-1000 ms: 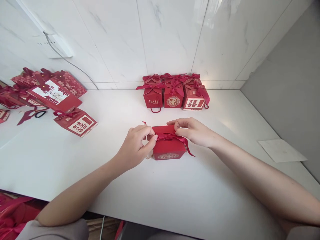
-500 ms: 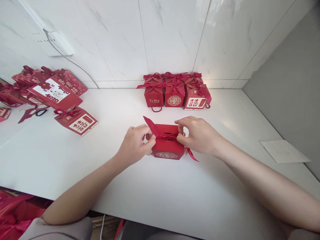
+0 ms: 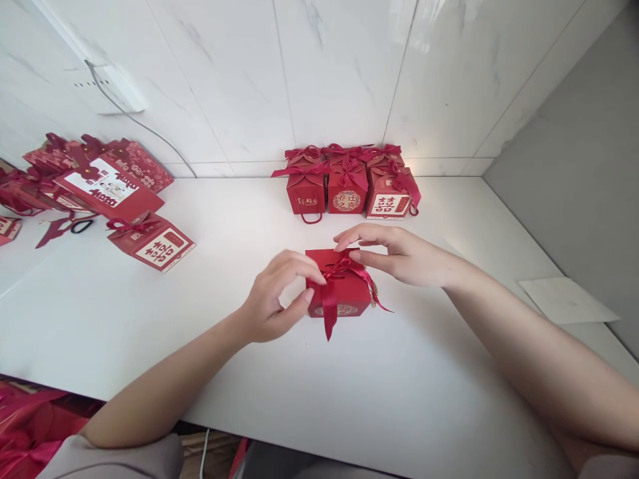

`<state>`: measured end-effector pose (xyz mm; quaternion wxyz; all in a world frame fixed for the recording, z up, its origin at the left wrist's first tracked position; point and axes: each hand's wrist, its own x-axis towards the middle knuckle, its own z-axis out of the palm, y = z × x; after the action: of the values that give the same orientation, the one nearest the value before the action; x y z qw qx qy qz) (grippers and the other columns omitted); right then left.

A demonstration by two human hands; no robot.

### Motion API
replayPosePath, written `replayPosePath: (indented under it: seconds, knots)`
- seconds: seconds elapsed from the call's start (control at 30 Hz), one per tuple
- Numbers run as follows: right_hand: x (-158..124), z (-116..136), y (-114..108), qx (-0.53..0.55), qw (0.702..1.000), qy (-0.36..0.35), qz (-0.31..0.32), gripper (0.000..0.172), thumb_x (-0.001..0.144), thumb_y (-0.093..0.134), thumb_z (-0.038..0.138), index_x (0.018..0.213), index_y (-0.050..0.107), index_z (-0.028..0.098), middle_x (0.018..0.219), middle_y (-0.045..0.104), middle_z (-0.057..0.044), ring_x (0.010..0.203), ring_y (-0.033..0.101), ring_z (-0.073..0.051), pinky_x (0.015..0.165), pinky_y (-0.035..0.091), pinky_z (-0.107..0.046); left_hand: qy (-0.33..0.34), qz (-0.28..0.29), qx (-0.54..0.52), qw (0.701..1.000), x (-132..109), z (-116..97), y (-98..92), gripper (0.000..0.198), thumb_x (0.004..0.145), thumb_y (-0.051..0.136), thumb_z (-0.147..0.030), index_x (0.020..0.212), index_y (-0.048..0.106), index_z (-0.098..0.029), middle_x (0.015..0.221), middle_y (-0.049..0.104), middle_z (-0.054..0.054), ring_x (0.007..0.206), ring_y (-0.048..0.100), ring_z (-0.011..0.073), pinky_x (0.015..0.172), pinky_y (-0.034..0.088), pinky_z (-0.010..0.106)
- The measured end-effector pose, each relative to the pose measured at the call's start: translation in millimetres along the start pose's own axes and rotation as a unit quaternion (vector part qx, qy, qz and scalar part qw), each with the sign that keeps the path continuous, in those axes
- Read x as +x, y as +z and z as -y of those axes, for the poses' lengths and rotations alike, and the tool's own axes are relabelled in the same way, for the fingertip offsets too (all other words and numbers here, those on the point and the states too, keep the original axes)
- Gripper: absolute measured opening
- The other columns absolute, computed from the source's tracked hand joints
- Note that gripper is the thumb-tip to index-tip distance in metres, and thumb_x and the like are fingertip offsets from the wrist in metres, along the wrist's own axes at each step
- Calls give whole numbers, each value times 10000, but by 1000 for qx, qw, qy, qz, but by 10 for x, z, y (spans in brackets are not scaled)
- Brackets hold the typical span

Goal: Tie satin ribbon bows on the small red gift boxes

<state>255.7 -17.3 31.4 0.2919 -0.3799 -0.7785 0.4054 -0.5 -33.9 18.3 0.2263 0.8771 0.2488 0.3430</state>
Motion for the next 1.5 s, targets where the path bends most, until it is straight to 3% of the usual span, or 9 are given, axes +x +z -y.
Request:
replayPosePath:
  seconds: [0.07, 0.27, 0.43, 0.67, 0.8, 1.0, 1.17, 1.3, 1.5]
  knots:
    - [9, -26, 11, 4, 1000, -13, 14, 218, 903, 531, 338, 1060, 658, 258, 1228, 632, -38, 1190, 552, -240, 996, 431, -394, -27, -31, 42, 998, 13, 39, -6, 110, 823, 595, -188, 925, 576, -226, 928, 612, 60, 935, 576, 213, 846, 486, 384]
    - [30, -121, 32, -28, 999, -19, 17, 87, 855, 601, 296, 896, 632, 226, 1268, 598, -78, 1300, 475, -262, 1035, 370, -426, -47, 49, 81, 994, 48, 144, -69, 15, 842, 593, -206, 828, 589, -202, 948, 564, 58, 931, 541, 198, 870, 455, 368]
    - [34, -97, 51, -30, 999, -15, 21, 111, 873, 590, 326, 873, 617, 218, 1294, 575, -90, 1256, 500, -260, 982, 396, -413, -60, 41, 73, 995, 40, 147, -76, 56, 845, 591, -198, 901, 584, -200, 958, 577, 55, 924, 533, 194, 854, 449, 358]
    - [10, -43, 59, 55, 997, 10, 62, 281, 859, 624, 437, 733, 550, 197, 1370, 520, -64, 1061, 590, -225, 826, 451, -340, -149, 78, 34, 985, 49, 113, -47, 155, 842, 610, -289, 959, 536, -221, 968, 577, 41, 931, 516, 192, 827, 452, 347]
    - [35, -103, 58, 45, 995, 16, 83, 255, 876, 605, 441, 780, 619, 205, 1370, 515, -59, 1108, 574, -228, 883, 441, -353, -186, 84, -15, 979, 49, 165, -18, 135, 819, 641, -297, 883, 552, -218, 973, 554, 30, 916, 540, 178, 837, 461, 357]
    - [67, -165, 45, 86, 992, 3, 91, 306, 900, 572, 464, 761, 623, 196, 1343, 551, -59, 1087, 577, -217, 924, 440, -365, -199, 71, -95, 973, 42, 170, 2, 131, 826, 639, -327, 875, 598, -214, 1069, 516, 72, 986, 550, 210, 839, 521, 399]
    - [68, -146, 55, 93, 991, 6, 95, 325, 885, 594, 464, 710, 600, 190, 1333, 553, -49, 1055, 582, -200, 862, 459, -334, -156, 13, 20, 987, 32, 52, 62, 118, 819, 661, -295, 882, 602, -216, 1107, 537, 67, 1102, 520, 234, 979, 456, 446]
    - [59, -110, 68, 93, 991, 6, 98, 315, 861, 620, 455, 683, 595, 196, 1311, 567, -45, 1024, 590, -202, 825, 471, -337, -115, -54, 98, 987, 23, 5, 99, 36, 831, 606, -190, 804, 608, -213, 991, 586, 50, 985, 561, 206, 927, 467, 408]
    - [58, -117, 82, 101, 990, 20, 95, 333, 860, 622, 468, 668, 605, 196, 1359, 536, -34, 1083, 588, -221, 879, 458, -354, -118, -45, 78, 989, 18, 30, 126, 49, 846, 591, -209, 812, 627, -214, 928, 595, 48, 928, 573, 195, 856, 496, 363]
